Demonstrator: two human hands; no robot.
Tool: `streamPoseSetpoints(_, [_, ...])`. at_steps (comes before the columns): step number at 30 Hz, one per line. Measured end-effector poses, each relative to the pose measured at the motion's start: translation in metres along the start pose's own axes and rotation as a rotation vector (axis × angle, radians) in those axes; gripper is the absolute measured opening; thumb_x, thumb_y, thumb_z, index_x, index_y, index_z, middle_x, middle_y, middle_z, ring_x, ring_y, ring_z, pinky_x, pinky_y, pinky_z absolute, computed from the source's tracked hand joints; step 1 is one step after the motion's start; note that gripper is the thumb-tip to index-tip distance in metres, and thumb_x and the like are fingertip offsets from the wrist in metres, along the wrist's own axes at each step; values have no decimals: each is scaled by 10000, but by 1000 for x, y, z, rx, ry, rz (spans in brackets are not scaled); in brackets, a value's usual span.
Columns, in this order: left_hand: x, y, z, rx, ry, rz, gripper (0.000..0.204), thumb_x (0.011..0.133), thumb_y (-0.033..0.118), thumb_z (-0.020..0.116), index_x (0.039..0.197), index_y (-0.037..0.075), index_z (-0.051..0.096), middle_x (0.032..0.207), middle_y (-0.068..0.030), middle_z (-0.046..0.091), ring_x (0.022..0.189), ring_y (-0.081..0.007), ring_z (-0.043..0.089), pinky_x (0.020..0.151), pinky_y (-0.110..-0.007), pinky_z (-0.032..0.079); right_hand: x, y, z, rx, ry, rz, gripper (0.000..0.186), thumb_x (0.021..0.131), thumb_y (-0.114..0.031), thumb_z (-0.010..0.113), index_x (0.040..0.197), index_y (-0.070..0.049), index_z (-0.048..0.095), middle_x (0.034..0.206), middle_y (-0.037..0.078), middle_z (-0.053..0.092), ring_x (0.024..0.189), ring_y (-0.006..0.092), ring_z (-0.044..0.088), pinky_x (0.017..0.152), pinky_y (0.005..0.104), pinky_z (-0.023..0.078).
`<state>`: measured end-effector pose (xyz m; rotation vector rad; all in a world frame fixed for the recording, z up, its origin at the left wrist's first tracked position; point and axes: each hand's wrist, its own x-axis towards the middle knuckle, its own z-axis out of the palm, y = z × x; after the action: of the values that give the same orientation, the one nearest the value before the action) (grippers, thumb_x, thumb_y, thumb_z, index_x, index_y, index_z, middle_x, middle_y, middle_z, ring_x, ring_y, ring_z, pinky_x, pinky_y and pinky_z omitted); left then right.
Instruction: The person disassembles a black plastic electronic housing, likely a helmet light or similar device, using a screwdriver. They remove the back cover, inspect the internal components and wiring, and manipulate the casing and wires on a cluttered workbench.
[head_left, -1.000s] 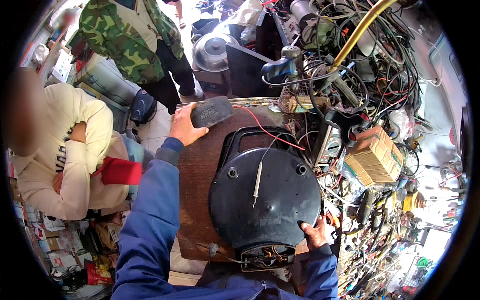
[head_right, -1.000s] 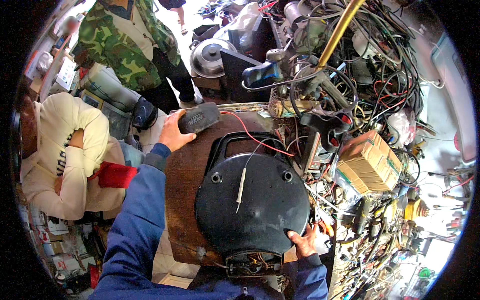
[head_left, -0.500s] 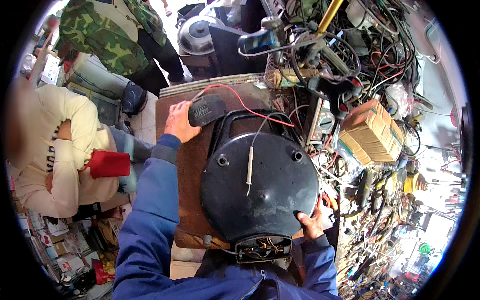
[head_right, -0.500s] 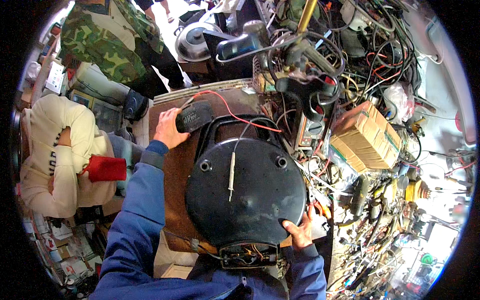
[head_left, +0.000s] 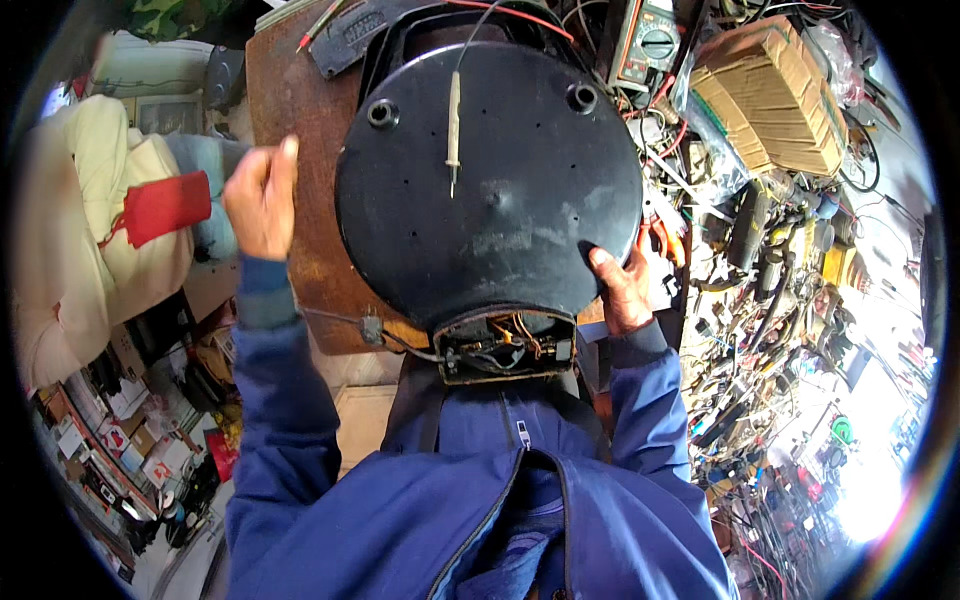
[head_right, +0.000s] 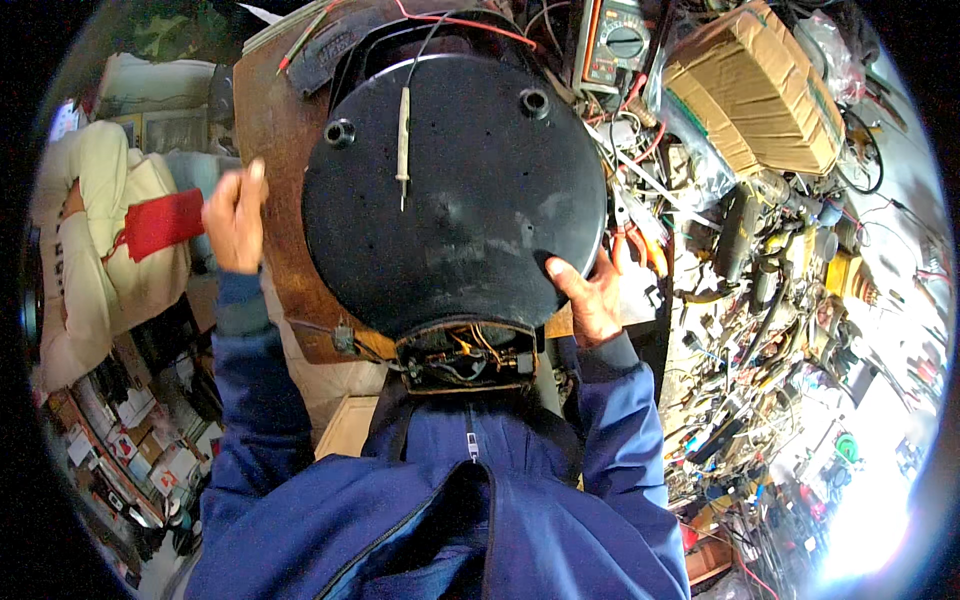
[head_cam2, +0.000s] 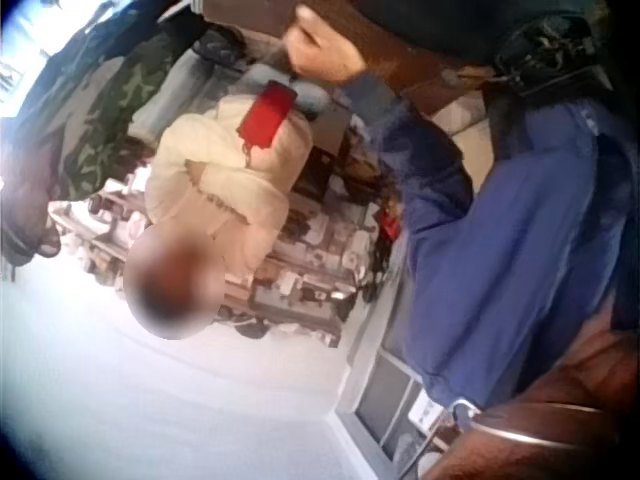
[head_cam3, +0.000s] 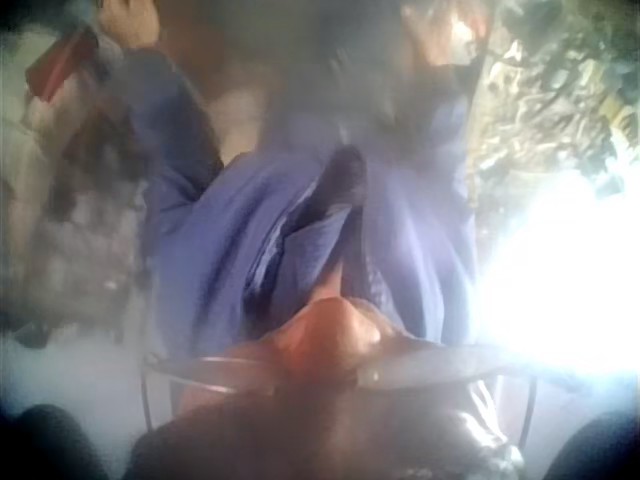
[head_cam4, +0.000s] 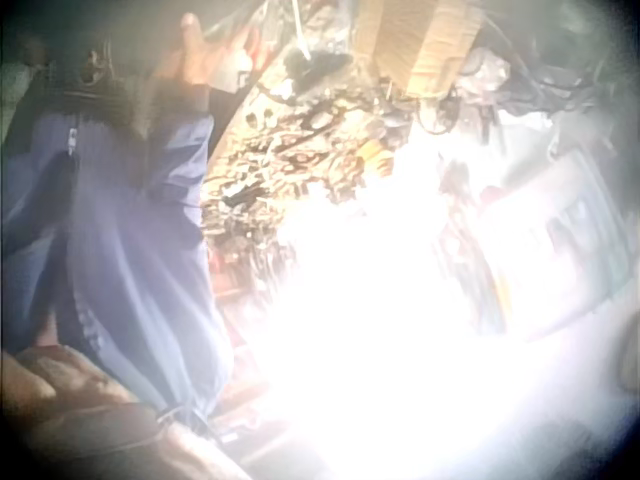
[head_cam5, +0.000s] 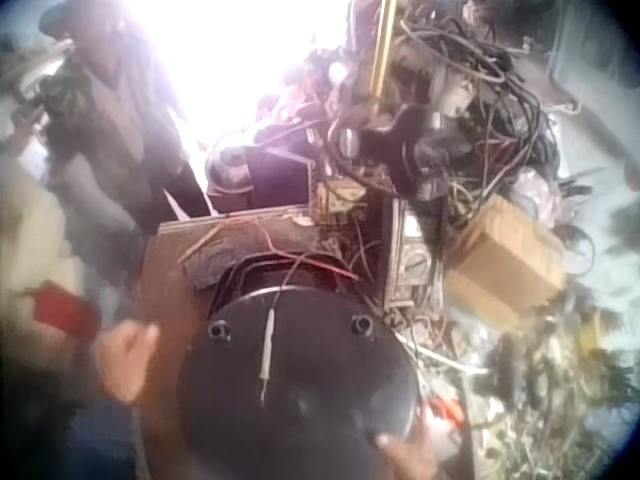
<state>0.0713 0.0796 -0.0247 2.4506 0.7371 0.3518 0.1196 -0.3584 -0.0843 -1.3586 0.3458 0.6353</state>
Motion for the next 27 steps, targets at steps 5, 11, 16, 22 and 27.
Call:
streamPoseSetpoints(5, [-141,37,-18,-164,-99,-5,286,1009,191,656,793,7,625,794,-58,633,682,-143,569,636,-303,468,-8,4,-10,58,-61,-26,792,910,-473,766,1466,17,485,1332,144,633,1232,258,595,1074,405,454])
streamPoseSetpoints(11, [-242,89,-17,-285,-258,-117,221,885,80,752,1078,4,676,1104,-129,681,889,-195,662,797,-326,550,-47,12,-42,1,49,103,524,1074,-414,550,1409,-11,564,1192,136,715,1046,215,689,892,353,540])
streamPoseSetpoints(16, [-256,85,-12,-221,-482,-52,524,843,186,819,1261,-53,614,1273,-178,639,861,-204,683,720,-309,559,-101,30,-48,-19,-25,150,358,1006,-215,670,1228,65,655,1025,129,743,890,189,699,841,333,546])
streamPoseSetpoints(22, [-230,75,-10,-173,-658,25,484,849,292,822,1119,-55,620,996,-186,640,804,-315,653,708,-383,532,-131,50,-31,69,-76,163,372,966,-150,718,1260,47,605,1008,94,723,878,163,675,815,316,541])
streamPoseSetpoints(27, [-219,63,-6,-63,-715,117,429,832,311,826,1048,-8,636,935,-181,630,809,-363,641,710,-426,518,-132,44,-27,27,-93,120,345,976,-159,707,1233,53,619,989,118,726,875,184,697,815,322,552])
